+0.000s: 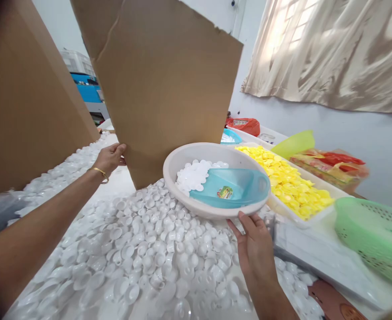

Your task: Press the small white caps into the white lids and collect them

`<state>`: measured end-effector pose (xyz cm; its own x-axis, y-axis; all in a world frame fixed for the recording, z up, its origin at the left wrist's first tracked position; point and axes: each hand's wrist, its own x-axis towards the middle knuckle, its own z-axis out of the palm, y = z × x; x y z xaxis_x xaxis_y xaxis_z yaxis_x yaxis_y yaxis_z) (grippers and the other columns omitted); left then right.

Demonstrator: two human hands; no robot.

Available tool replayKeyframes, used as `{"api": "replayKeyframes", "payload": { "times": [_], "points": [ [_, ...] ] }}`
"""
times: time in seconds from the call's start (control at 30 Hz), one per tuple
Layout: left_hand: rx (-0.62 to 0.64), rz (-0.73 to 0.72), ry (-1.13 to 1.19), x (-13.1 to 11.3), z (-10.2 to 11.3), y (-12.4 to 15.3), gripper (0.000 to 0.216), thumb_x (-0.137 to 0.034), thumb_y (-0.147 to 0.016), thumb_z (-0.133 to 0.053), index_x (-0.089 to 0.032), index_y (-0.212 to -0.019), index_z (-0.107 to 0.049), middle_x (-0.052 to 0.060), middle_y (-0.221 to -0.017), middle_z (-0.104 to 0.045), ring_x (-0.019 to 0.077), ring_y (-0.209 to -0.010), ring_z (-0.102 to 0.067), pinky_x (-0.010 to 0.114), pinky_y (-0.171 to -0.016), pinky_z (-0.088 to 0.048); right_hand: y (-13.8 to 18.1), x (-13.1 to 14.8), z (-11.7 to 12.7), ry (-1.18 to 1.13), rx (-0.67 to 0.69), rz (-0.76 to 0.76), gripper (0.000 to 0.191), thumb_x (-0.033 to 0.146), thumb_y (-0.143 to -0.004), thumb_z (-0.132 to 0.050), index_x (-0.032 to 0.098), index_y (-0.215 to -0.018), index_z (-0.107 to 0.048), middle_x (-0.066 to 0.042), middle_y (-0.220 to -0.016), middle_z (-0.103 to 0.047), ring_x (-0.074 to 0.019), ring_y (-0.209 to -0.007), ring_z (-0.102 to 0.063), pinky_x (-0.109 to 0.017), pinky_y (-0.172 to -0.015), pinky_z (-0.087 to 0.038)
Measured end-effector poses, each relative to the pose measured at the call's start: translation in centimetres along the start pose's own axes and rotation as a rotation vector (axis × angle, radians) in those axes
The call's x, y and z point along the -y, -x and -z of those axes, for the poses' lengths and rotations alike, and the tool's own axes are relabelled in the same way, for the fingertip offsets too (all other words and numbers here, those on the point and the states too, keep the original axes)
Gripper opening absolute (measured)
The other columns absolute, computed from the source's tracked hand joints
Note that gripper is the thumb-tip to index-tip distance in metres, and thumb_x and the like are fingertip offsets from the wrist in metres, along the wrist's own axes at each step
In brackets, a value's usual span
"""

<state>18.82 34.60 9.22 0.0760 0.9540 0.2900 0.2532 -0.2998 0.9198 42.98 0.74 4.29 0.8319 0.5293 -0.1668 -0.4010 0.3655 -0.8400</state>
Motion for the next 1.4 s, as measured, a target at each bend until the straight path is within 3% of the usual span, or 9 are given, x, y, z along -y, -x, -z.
{"api": "replayKeyframes", "payload": {
  "times": [0.13,0.3,0.37,0.6,0.77,0.93,1.07,1.23,1.4],
  "points": [
    [0.077,0.003,0.099,-0.2,0.1,0.1,0.031,-0.037,-0.071,-0.054,-0.015,-0.092,-0.06,0.001,-0.071,-0.058,0.0115,-0.051,-0.053,0.029,-0.051,-0.048,0.3,0.0,0.0,-0.047,-0.048,-0.001,0.019,0.02,-0.057,-0.074,0.02,-0.068,-0.059,0.006,-0.081,-0.056,-0.0171,-0.092,-0.054,-0.05,-0.089,-0.047],
    [0.313,0.004,0.238,-0.5,0.5,0.9,0.048,-0.029,-0.055,-0.073,-0.016,-0.1,-0.062,0.003,-0.08,-0.064,0.0161,-0.069,-0.059,0.03,-0.06,-0.05,0.5,0.0,0.1,-0.043,-0.038,0.002,0.018,0.019,-0.057,-0.072,0.022,-0.07,-0.06,0.006,-0.08,-0.057,-0.0173,-0.09,-0.055,-0.05,-0.087,-0.048],
    [0.339,-0.014,0.289,-0.5,0.4,1.1,0.049,-0.031,-0.053,-0.075,-0.015,-0.098,-0.063,0.003,-0.082,-0.066,0.017,-0.073,-0.059,0.029,-0.063,-0.05,0.5,0.0,0.3,-0.041,-0.037,0.002,0.017,0.019,-0.058,-0.072,0.021,-0.07,-0.06,0.005,-0.081,-0.058,-0.0188,-0.092,-0.055,-0.051,-0.087,-0.049],
    [0.239,-0.108,0.416,0.6,-2.1,0.8,0.044,-0.033,-0.058,-0.071,-0.016,-0.098,-0.062,0.002,-0.093,-0.067,0.017,-0.085,-0.058,0.027,-0.072,-0.047,0.6,0.3,0.9,-0.019,-0.029,0.027,0.02,0.023,-0.059,-0.072,0.022,-0.076,-0.061,0.002,-0.088,-0.059,-0.0224,-0.099,-0.054,-0.05,-0.085,-0.05],
    [0.236,-0.107,0.367,0.8,-3.4,1.5,0.051,-0.038,-0.061,-0.067,-0.016,-0.105,-0.059,0.005,-0.095,-0.066,0.0182,-0.085,-0.059,0.028,-0.073,-0.048,0.7,0.1,0.3,-0.073,-0.071,-0.006,0.022,0.022,-0.054,-0.076,0.02,-0.065,-0.056,0.003,-0.085,-0.056,-0.0207,-0.097,-0.053,-0.05,-0.085,-0.05],
    [0.182,-0.039,0.173,0.1,-3.1,2.7,0.045,-0.044,-0.067,-0.06,-0.018,-0.103,-0.058,0.002,-0.078,-0.065,0.0161,-0.07,-0.058,0.027,-0.063,-0.047,0.9,-0.1,0.2,-0.024,-0.028,0.004,0.026,0.026,-0.057,-0.074,0.025,-0.079,-0.059,0.005,-0.093,-0.056,-0.0206,-0.101,-0.05,-0.05,-0.082,-0.05],
    [0.12,0.015,0.105,-0.1,-2.7,3.1,0.047,-0.045,-0.064,-0.061,-0.018,-0.102,-0.058,-0.001,-0.062,-0.059,0.0148,-0.061,-0.056,0.027,-0.058,-0.045,0.9,-0.2,0.5,0.041,-0.003,0.021,0.023,0.029,-0.06,-0.07,0.027,-0.079,-0.057,0.007,-0.085,-0.056,-0.019,-0.097,-0.051,-0.05,-0.082,-0.05],
    [0.062,-0.007,0.048,0.4,-2.1,3.3,0.059,-0.043,-0.062,-0.064,-0.02,-0.115,-0.054,0.0,-0.068,-0.06,0.0172,-0.072,-0.058,0.027,-0.064,-0.044,0.8,-0.3,0.8,0.021,0.01,0.027,0.019,0.029,-0.063,-0.069,0.026,-0.076,-0.056,0.006,-0.094,-0.056,-0.0197,-0.098,-0.05,-0.051,-0.081,-0.05],
    [0.08,0.029,0.041,1.1,-1.2,3.9,0.062,-0.042,-0.061,-0.064,-0.019,-0.118,-0.053,0.003,-0.073,-0.062,0.0175,-0.074,-0.059,0.03,-0.067,-0.046,1.0,-0.2,1.7,-0.017,-0.045,-0.008,0.024,0.03,-0.062,-0.07,0.026,-0.082,-0.058,0.002,-0.106,-0.052,-0.0226,-0.108,-0.046,-0.055,-0.084,-0.046]
  ]
}}
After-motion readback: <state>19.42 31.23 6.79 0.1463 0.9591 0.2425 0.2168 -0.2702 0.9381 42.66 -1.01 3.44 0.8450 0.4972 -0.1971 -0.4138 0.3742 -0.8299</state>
